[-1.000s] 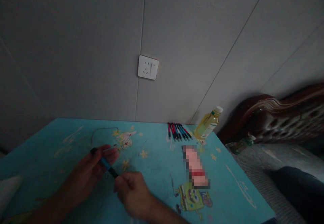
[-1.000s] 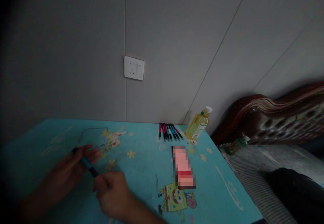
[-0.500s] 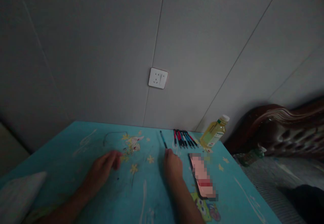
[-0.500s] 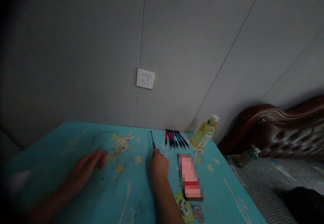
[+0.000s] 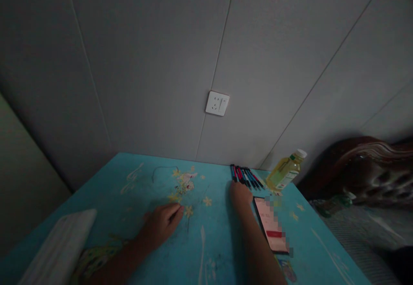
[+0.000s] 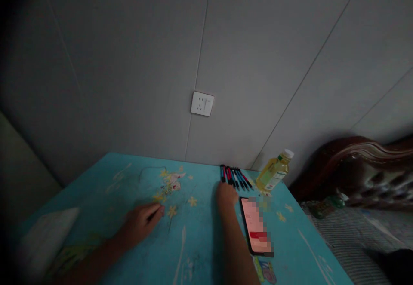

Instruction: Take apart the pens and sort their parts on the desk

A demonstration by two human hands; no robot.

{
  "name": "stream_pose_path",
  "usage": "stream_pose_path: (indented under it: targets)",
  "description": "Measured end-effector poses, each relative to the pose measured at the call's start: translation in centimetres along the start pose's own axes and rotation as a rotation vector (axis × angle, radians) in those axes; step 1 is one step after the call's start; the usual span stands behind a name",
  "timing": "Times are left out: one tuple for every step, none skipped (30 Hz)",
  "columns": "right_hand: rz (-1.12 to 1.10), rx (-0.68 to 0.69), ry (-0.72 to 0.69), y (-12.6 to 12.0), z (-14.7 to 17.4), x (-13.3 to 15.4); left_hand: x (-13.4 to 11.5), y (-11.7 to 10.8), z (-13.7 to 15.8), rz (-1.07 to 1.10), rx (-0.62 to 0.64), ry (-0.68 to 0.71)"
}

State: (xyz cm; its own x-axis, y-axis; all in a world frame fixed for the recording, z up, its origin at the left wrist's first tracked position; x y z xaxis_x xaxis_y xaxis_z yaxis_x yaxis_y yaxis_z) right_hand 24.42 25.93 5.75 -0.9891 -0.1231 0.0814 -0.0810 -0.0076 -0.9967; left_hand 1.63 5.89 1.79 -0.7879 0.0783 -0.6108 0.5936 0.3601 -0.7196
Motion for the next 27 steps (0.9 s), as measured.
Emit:
stream_pose_path:
  targets:
    - [-0.005, -0.003, -0.001, -0.2, 0.1, -0.1, 0.0, -0.1, 0.0, -0.009, 0.001, 0.001]
    - [-0.012, -0.011, -0.002, -0.2, 0.4, -0.2, 0.0, -0.1, 0.0, -0.016, 0.006, 0.002]
    - [-0.021, -0.019, -0.004, -0.2, 0.9, -0.3, 0.0, -0.2, 0.0, -0.025, 0.004, 0.001]
    - [-0.031, -0.028, -0.012, -0.1, 1.6, -0.3, 0.0, -0.3, 0.0, -0.032, 0.003, 0.005]
    - [-0.043, -0.035, -0.028, 0.2, 2.4, -0.1, 0.0, -0.3, 0.1, -0.037, 0.001, 0.013]
    - [-0.058, -0.035, -0.053, 0.6, 3.4, 0.2, -0.1, -0.4, 0.1, -0.041, -0.002, 0.023]
    - [-0.078, -0.031, -0.093, 1.1, 4.5, 0.7, -0.2, -0.5, 0.1, -0.046, -0.003, 0.032]
    - [-0.102, -0.023, -0.152, 1.6, 5.6, 1.3, -0.3, -0.5, 0.2, -0.054, 0.001, 0.042]
    - [-0.135, -0.016, -0.235, 2.1, 6.7, 2.1, -0.4, -0.5, 0.2, -0.065, 0.008, 0.053]
    - [-0.173, -0.016, -0.336, 2.5, 7.7, 3.0, -0.5, -0.6, 0.3, -0.08, 0.02, 0.064]
    - [-0.212, -0.013, -0.433, 2.8, 8.6, 3.9, -0.7, -0.6, 0.3, -0.095, 0.037, 0.076]
    - [-0.247, -0.011, -0.516, 3.1, 9.3, 4.6, -0.8, -0.6, 0.3, -0.109, 0.059, 0.088]
    - [-0.272, -0.006, -0.579, 3.2, 9.9, 5.3, -1.0, -0.7, 0.3, -0.121, 0.08, 0.098]
    - [-0.29, 0.003, -0.621, 3.3, 10.2, 5.7, -1.1, -0.6, 0.3, -0.131, 0.099, 0.106]
    - [-0.301, 0.014, -0.649, 3.3, 10.3, 6.0, -1.2, -0.6, 0.3, -0.137, 0.119, 0.115]
    - [-0.31, 0.026, -0.671, 3.2, 10.3, 6.2, -1.4, -0.5, 0.2, -0.141, 0.14, 0.125]
    - [-0.322, 0.04, -0.689, 3.2, 10.3, 6.2, -1.5, -0.3, 0.2, -0.144, 0.16, 0.14]
    - [-0.336, 0.052, -0.697, 3.1, 10.2, 6.1, -1.6, -0.1, 0.3, -0.152, 0.181, 0.158]
    - [-0.352, 0.063, -0.699, 3.1, 10.1, 6.0, -1.7, 0.1, 0.3, -0.164, 0.202, 0.178]
    - [-0.366, 0.069, -0.699, 3.1, 10.0, 5.8, -1.7, 0.3, 0.4, -0.179, 0.223, 0.198]
    - [-0.377, 0.068, -0.697, 3.1, 9.9, 5.6, -1.8, 0.5, 0.4, -0.196, 0.239, 0.214]
    - [-0.382, 0.064, -0.699, 3.1, 9.9, 5.5, -1.8, 0.6, 0.5, -0.21, 0.247, 0.223]
    - [-0.38, 0.057, -0.706, 3.2, 9.8, 5.4, -1.8, 0.7, 0.5, -0.217, 0.249, 0.228]
    - [-0.375, 0.048, -0.716, 3.2, 9.8, 5.4, -1.8, 0.7, 0.5, -0.219, 0.247, 0.228]
    - [-0.367, 0.039, -0.728, 3.3, 9.7, 5.4, -1.7, 0.7, 0.5, -0.217, 0.24, 0.226]
    - [-0.36, 0.029, -0.742, 3.4, 9.7, 5.5, -1.7, 0.7, 0.5, -0.217, 0.235, 0.226]
    - [-0.354, 0.018, -0.754, 3.5, 9.7, 5.5, -1.7, 0.7, 0.5, -0.222, 0.235, 0.23]
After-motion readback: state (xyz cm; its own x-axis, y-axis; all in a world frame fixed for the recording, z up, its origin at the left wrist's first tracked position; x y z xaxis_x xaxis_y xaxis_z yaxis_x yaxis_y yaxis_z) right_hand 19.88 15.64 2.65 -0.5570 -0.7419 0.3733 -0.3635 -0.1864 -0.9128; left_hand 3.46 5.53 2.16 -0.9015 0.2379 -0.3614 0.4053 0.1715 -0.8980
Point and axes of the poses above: each hand's wrist, its own z-axis away from the middle knuckle, its own y-axis out of the palm, x = y × z, the point moved 3 cm from there along -z, towards the middle knuckle
